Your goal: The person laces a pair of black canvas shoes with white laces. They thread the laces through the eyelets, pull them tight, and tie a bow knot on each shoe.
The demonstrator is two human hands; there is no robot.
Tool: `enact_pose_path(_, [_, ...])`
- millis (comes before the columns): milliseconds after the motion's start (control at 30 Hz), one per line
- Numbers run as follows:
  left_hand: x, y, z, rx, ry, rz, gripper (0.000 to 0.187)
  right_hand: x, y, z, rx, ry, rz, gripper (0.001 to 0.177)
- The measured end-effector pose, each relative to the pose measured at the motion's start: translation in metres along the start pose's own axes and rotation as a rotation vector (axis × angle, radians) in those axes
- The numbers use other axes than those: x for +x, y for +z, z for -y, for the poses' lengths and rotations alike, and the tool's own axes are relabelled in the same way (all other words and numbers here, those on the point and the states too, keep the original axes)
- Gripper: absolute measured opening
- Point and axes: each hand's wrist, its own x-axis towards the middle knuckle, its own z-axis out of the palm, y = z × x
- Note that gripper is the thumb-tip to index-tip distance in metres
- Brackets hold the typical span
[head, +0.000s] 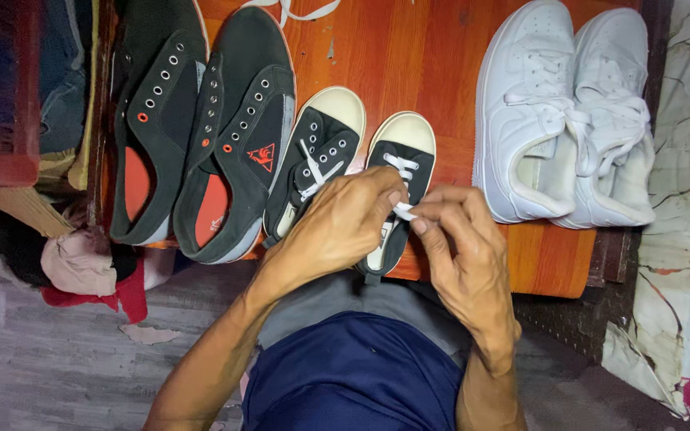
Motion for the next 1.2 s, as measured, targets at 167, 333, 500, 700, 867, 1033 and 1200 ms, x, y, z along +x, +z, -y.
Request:
enact_pose_path(167, [-0.002,-0.006,0.003,-0.05,-0.134,0.092,0.02,0.005,0.013,-0.013,0.146,0.125,-0.016,0.014])
enact_pose_path(333, [-0.009,0.003,0.005,-0.046,0.1,-0.051,0.016,0.01,0.029,-0.026,0.358,0.317,-0.053,0.02])
enact_pose_path(500, [-0.018,0.017,0.011,0.249,0.335,-0.229,0.014,0.016,0.033,-0.029,0.478,0.413,-0.055,0.02])
enact_pose_path(700, [-0.023,0.022,0.018,0.503,0.435,-0.32,0.035,0.021,0.033,-0.026,0.39,0.502,-0.049,0.02])
enact_pose_path(867, [-0.022,0.022,0.013,0.568,0.436,-0.316,0.035,0.021,0.032,-0.024,0.307,0.349,-0.113,0.018])
enact_pose_path(1033, [-0.022,0.024,0.006,0.167,0.121,-0.3,0.006,0.016,0.022,-0.022,0.095,0.266,-0.243,0.016])
enact_pose_path(1200, [-0.02,0.028,0.018,-0.233,-0.18,-0.194,0.011,0.0,0.002,-0.011,0.041,0.088,-0.24,0.014])
